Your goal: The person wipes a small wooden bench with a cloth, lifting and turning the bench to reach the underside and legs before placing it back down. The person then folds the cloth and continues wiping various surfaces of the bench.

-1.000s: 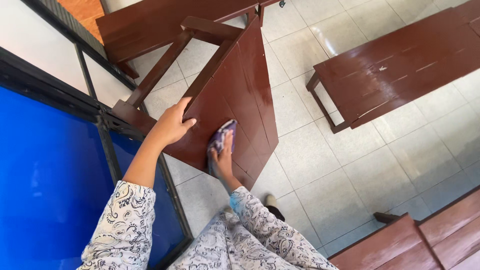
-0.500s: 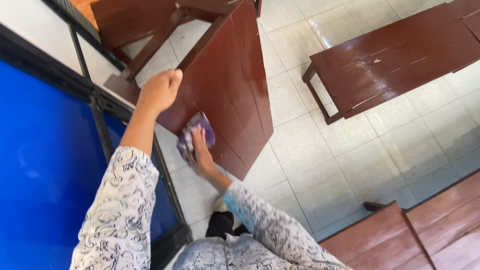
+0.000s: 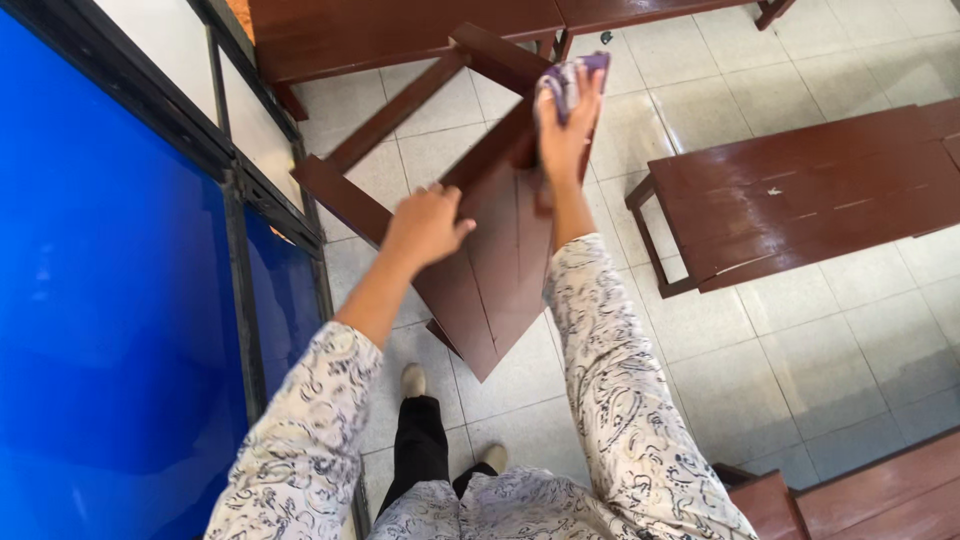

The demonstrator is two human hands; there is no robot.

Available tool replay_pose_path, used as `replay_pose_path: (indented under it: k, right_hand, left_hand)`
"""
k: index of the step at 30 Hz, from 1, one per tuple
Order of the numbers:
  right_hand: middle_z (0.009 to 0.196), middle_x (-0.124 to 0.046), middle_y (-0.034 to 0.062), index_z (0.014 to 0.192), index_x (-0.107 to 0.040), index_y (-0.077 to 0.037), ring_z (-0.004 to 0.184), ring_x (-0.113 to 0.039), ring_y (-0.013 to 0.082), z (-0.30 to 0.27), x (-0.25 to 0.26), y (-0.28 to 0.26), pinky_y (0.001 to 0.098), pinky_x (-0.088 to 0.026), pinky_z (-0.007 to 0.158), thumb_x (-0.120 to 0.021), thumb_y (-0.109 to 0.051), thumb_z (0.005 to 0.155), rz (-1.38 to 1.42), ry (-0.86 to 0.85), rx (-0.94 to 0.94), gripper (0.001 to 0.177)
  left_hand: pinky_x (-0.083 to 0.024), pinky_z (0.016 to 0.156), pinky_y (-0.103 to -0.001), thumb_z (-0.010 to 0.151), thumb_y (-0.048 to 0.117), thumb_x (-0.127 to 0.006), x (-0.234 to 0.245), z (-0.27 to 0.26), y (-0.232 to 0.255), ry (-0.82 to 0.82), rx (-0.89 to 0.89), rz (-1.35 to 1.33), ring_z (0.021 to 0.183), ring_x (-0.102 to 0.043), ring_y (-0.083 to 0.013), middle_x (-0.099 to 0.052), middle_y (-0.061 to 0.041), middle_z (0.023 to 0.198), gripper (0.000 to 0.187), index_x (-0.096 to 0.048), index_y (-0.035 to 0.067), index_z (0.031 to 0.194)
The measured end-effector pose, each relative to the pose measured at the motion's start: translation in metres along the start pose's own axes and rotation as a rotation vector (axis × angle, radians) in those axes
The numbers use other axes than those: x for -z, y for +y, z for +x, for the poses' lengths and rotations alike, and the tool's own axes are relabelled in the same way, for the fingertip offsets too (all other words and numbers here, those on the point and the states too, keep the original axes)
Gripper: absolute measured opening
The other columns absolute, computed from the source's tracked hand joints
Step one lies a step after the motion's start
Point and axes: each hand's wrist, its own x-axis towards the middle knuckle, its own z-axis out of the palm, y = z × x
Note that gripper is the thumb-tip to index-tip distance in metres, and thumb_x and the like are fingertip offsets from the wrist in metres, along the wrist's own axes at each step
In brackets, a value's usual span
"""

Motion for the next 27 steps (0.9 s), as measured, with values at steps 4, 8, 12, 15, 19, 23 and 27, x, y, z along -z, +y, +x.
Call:
replay_pose_path:
  k: [4,8,12,15,19,23,27]
  right_hand:
    - [0.165,-0.03,0.0179,0.139,-0.058,-0.011,0.152,-0.034,0.0432,0.048,0.047,0.017,0.0512,-0.036,0.124,-0.078,-0.023,0.088,-0.202,0.045,0.218,0.056]
    - [0.156,-0.047,0.018,0.128,-0.065,-0.007,0.148,-0.029,0.0531,0.025,0.079,0.008,0.056,-0.031,0.119,-0.073,-0.015,0.089,-0.625,-0.068,0.218,0.04]
    - [0.151,-0.051,0.0189,0.125,-0.066,-0.005,0.142,-0.03,0.0569,-0.066,0.096,-0.05,0.0594,-0.036,0.113,-0.073,-0.017,0.087,-0.906,-0.245,0.228,0.041]
    - [0.149,-0.051,0.0181,0.125,-0.064,-0.004,0.137,-0.043,0.049,-0.13,0.095,-0.112,0.0526,-0.051,0.099,-0.071,-0.017,0.081,-0.823,-0.421,0.074,0.047]
    - [0.146,-0.06,0.0108,0.129,-0.065,-0.011,0.128,-0.058,0.0421,-0.157,0.103,-0.18,0.0459,-0.056,0.099,-0.07,-0.016,0.084,-0.699,-0.522,0.015,0.046]
    - [0.143,-0.057,0.0135,0.127,-0.062,-0.007,0.134,-0.05,0.0464,-0.143,0.081,-0.19,0.0548,-0.055,0.089,-0.07,-0.012,0.079,-0.716,-0.509,0.113,0.049]
    - [0.139,-0.049,0.0231,0.135,-0.052,-0.005,0.135,-0.038,0.0588,-0.123,0.032,-0.123,0.0849,-0.025,0.104,-0.066,-0.017,0.089,-1.287,-0.774,0.075,0.05]
  left_hand:
    - [-0.055,0.079,-0.051,0.086,0.033,-0.076,-0.015,-0.014,0.029,-0.039,0.028,-0.053,0.097,-0.067,-0.0386,-0.066,-0.019,0.106,0.038,-0.064,0.004,0.108]
    - [-0.055,0.075,-0.052,0.085,0.028,-0.075,-0.028,-0.03,0.064,0.006,0.027,-0.081,0.097,-0.066,-0.0376,-0.065,-0.018,0.102,0.03,-0.066,0.005,0.103]
    - [-0.056,0.074,-0.048,0.09,0.027,-0.072,-0.042,-0.041,0.092,-0.051,0.006,-0.111,0.096,-0.065,-0.0379,-0.064,-0.019,0.101,0.026,-0.065,0.004,0.098]
    - [-0.055,0.073,-0.045,0.092,0.026,-0.071,-0.048,-0.048,0.088,-0.111,-0.017,-0.102,0.095,-0.066,-0.0362,-0.064,-0.022,0.101,0.028,-0.065,0.001,0.1]
    - [-0.051,0.086,-0.049,0.082,0.02,-0.073,-0.051,-0.047,0.082,-0.044,-0.074,-0.081,0.101,-0.064,-0.0383,-0.064,-0.022,0.111,0.036,-0.062,-0.001,0.109]
    - [-0.041,0.1,-0.058,0.077,0.034,-0.077,-0.023,-0.05,0.068,-0.112,-0.12,-0.209,0.111,-0.061,-0.0417,-0.062,-0.026,0.122,0.068,-0.052,-0.007,0.126]
    - [-0.028,0.11,-0.065,0.075,0.042,-0.076,0.003,-0.065,0.051,-0.349,-0.144,-0.25,0.131,-0.052,-0.0383,-0.052,-0.027,0.14,0.074,-0.05,-0.006,0.125]
